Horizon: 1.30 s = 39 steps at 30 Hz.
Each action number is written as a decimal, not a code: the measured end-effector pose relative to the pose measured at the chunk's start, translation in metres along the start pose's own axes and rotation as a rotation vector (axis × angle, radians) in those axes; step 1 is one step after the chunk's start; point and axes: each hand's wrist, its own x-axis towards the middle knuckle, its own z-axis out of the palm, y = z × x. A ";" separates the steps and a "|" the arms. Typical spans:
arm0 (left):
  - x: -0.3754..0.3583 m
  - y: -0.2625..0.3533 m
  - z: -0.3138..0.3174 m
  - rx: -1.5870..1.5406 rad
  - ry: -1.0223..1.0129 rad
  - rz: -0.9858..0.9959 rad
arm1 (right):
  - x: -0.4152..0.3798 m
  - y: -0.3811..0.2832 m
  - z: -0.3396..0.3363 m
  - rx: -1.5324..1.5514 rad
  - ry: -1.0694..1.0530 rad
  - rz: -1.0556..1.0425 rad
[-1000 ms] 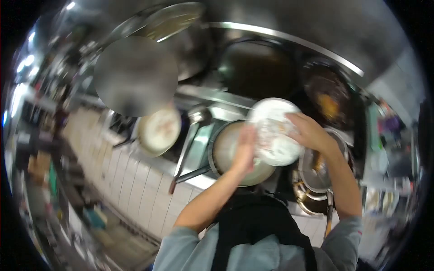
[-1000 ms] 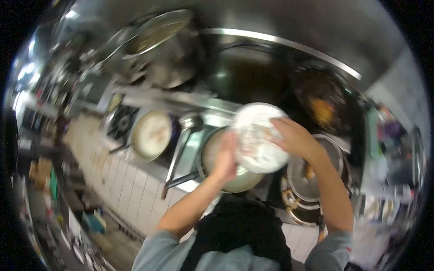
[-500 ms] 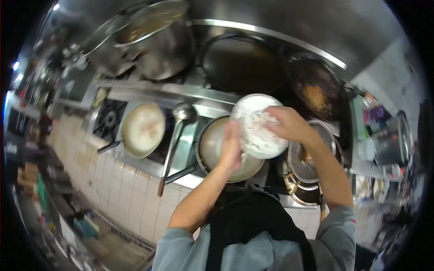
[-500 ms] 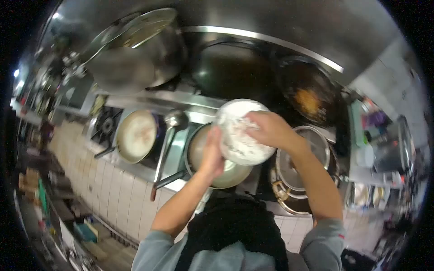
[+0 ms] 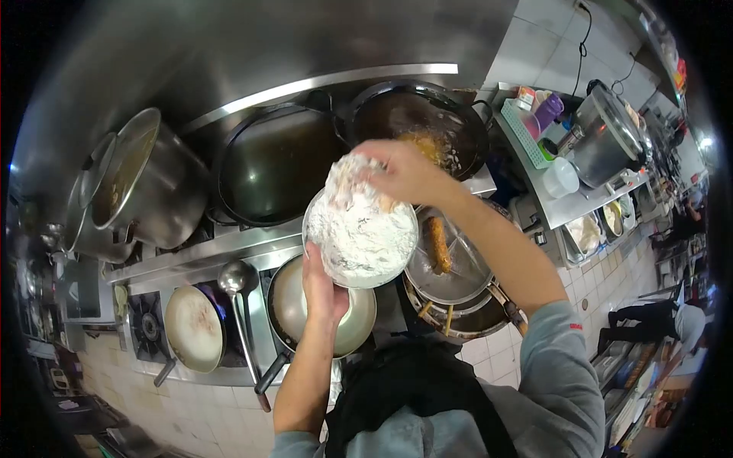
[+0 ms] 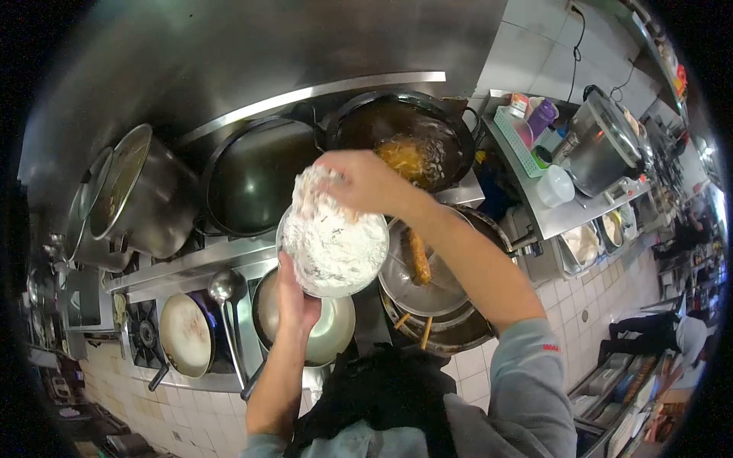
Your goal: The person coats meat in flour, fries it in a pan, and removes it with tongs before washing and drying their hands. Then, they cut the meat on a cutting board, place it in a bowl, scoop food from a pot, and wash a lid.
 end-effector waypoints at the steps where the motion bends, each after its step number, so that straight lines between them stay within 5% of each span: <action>1: 0.002 0.000 0.004 0.004 -0.001 -0.001 | 0.006 0.011 -0.012 -0.011 0.069 -0.038; 9: -0.013 0.016 0.009 0.021 0.028 0.006 | 0.019 0.119 -0.099 -0.435 0.434 0.168; 12: -0.041 0.035 -0.010 0.053 0.081 0.036 | 0.006 0.161 -0.120 -0.551 0.359 0.383; 18: -0.099 0.070 -0.039 0.088 0.333 0.165 | -0.027 0.250 -0.138 -0.553 0.300 0.582; 19: -0.107 0.073 -0.047 0.086 0.331 0.169 | -0.031 0.263 -0.138 -0.377 0.427 0.541; 23: -0.134 0.085 -0.058 0.006 0.411 0.273 | -0.037 0.242 -0.146 0.185 0.568 0.375; 26: -0.161 0.089 -0.081 0.042 0.346 0.344 | -0.050 0.158 -0.149 -0.149 0.417 0.381; 29: -0.176 0.088 -0.099 -0.017 0.381 0.341 | -0.058 0.135 -0.147 0.253 0.332 0.312; 34: -0.231 0.075 -0.086 -0.111 0.323 0.446 | -0.053 0.089 -0.111 -0.248 0.115 0.075; 37: -0.282 0.031 -0.092 -0.246 0.520 0.606 | -0.021 0.105 -0.074 -0.164 -0.067 -0.072; 38: -0.301 0.014 -0.093 -0.311 0.633 0.701 | -0.007 0.092 -0.040 0.158 -0.219 -0.014; 39: -0.327 0.002 -0.089 -0.361 0.708 0.799 | 0.000 0.091 -0.002 0.145 -0.141 -0.083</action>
